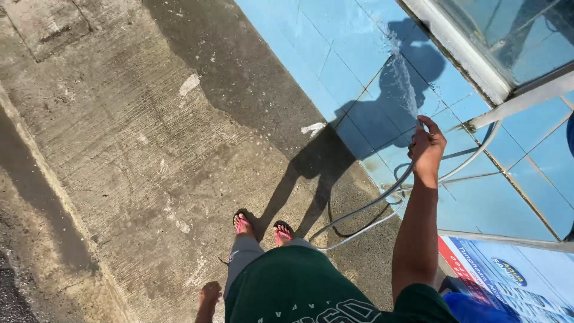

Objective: Washing the exterior concrete floor and tiled walls of a water station using a water hose.

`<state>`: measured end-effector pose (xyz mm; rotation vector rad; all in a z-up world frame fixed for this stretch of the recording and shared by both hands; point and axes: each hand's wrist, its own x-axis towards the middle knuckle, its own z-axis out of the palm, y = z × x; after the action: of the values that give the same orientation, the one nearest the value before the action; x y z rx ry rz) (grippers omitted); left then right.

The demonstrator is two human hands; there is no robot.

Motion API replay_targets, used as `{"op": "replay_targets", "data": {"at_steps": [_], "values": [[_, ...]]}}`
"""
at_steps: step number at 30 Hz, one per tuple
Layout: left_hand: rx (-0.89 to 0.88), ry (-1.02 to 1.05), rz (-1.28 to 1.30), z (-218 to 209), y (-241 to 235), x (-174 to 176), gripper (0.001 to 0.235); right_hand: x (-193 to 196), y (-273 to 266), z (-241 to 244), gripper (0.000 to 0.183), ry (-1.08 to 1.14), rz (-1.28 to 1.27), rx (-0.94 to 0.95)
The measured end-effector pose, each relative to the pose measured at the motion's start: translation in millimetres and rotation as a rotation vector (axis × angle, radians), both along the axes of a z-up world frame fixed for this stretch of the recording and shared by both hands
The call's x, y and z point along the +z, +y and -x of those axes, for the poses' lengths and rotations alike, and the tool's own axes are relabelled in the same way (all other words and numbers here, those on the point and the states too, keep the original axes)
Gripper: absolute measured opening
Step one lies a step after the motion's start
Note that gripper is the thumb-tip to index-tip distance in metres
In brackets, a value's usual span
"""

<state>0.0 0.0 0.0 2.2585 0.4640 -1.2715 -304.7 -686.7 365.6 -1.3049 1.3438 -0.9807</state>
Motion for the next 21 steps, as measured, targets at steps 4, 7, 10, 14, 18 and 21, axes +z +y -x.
{"op": "replay_targets", "data": {"at_steps": [4,7,10,14,18,21], "values": [[-0.613,0.234,-0.154,-49,-61,-11,0.023,-20,-36,-68,0.032,-0.008,0.056,0.059],[-0.203,0.148,0.146,-101,-94,-17,0.046,-12,-41,-123,0.031,0.035,0.156,0.133],[-0.236,-0.016,0.099,-171,-151,-23,0.056,15,-60,-196,0.034,0.116,0.110,0.160],[-0.160,-0.125,0.216,-269,-199,-14,0.049,22,-71,-270,0.034,0.146,0.213,0.138],[-0.630,-0.276,0.025,-346,-234,-8,0.049,-1,-103,-326,0.037,0.140,0.412,0.205],[-0.283,-0.256,0.251,-375,-249,1,0.046,-3,-125,-376,0.039,0.128,0.422,0.203]]}}
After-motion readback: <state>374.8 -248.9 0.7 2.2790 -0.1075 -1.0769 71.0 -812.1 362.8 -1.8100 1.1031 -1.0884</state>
